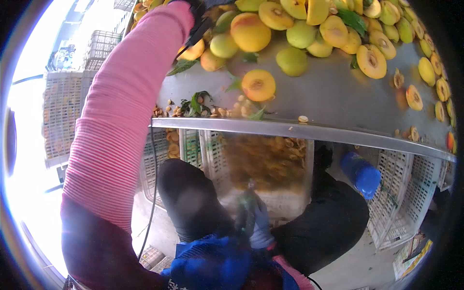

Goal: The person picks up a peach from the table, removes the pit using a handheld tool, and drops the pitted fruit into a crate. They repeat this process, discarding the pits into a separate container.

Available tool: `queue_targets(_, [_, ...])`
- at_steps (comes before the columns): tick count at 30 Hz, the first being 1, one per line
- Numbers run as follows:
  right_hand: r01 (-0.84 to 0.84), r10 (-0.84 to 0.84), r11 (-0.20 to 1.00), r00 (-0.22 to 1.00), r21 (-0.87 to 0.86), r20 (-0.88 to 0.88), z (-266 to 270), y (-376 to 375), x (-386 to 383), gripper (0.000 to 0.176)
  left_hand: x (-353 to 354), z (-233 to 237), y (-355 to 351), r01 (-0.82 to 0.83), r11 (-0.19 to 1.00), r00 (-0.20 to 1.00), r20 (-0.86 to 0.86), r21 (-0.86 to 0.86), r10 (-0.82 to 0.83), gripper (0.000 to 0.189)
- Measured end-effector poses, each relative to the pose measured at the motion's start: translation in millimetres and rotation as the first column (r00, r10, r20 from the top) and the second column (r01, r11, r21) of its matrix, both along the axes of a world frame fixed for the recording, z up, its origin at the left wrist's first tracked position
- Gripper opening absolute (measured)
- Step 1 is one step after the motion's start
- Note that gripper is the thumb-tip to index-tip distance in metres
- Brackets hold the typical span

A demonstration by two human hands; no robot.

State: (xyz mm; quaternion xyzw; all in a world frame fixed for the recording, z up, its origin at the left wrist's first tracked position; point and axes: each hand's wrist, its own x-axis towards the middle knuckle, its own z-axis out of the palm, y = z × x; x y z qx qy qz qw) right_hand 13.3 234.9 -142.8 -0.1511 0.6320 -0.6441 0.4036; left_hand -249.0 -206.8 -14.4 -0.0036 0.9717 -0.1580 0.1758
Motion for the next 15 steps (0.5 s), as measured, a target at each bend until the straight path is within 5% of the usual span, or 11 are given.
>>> queue_targets(1, [0.012,-0.012,1.000,1.000,-0.008,0.011,1.3,0.7,-1.9,0.024,7.0,-10.4,-6.6,0.052,0.999,0.998,-0.021,0.000,-0.052,0.032])
queue_targets(2, [0.105,-0.091,0.994,0.871,-0.003,0.483,1.2,6.3,1.8,0.024,17.2,-24.8,-13.2,0.106,0.994,0.994,-0.040,0.000,-0.106,0.039])
queue_targets(3, [0.146,-0.101,0.989,0.715,-0.007,0.692,4.1,8.9,2.6,0.024,22.7,-31.7,-13.4,0.159,0.987,0.986,-0.058,-0.001,-0.158,0.047])
queue_targets(4, [0.198,-0.129,0.980,0.509,0.030,0.851,7.1,11.5,3.4,0.025,35.4,-29.3,6.8,-0.099,0.991,0.982,-0.152,0.086,0.111,0.050])
queue_targets(5, [0.211,-0.124,0.977,0.489,0.020,0.864,14.5,9.0,0.4,0.026,55.0,-24.4,33.6,-0.339,0.921,0.901,-0.216,0.193,0.377,0.056])
queue_targets(7, [0.140,-0.056,0.989,0.668,-0.051,0.742,17.3,7.9,-3.9,0.027,86.5,-19.4,47.4,-0.276,0.951,0.934,-0.195,0.143,0.300,0.058])
queue_targets(10, [-0.058,0.074,0.994,0.979,-0.091,0.189,13.9,16.6,-1.3,0.026,132.7,-3.9,66.3,-0.238,0.949,0.938,-0.204,0.208,0.280,0.055])
queue_targets(13, [-0.100,0.097,0.995,0.988,-0.014,-0.119,0.6,25.4,8.5,0.024,166.1,10.2,91.0,-0.186,0.918,0.922,-0.261,0.349,0.286,0.049])
queue_targets(15, [-0.174,0.175,0.982,0.985,0.074,-0.003,-19.6,32.7,19.5,0.024,186.0,9.4,101.5,-0.245,0.848,0.914,-0.180,0.469,0.363,0.045])
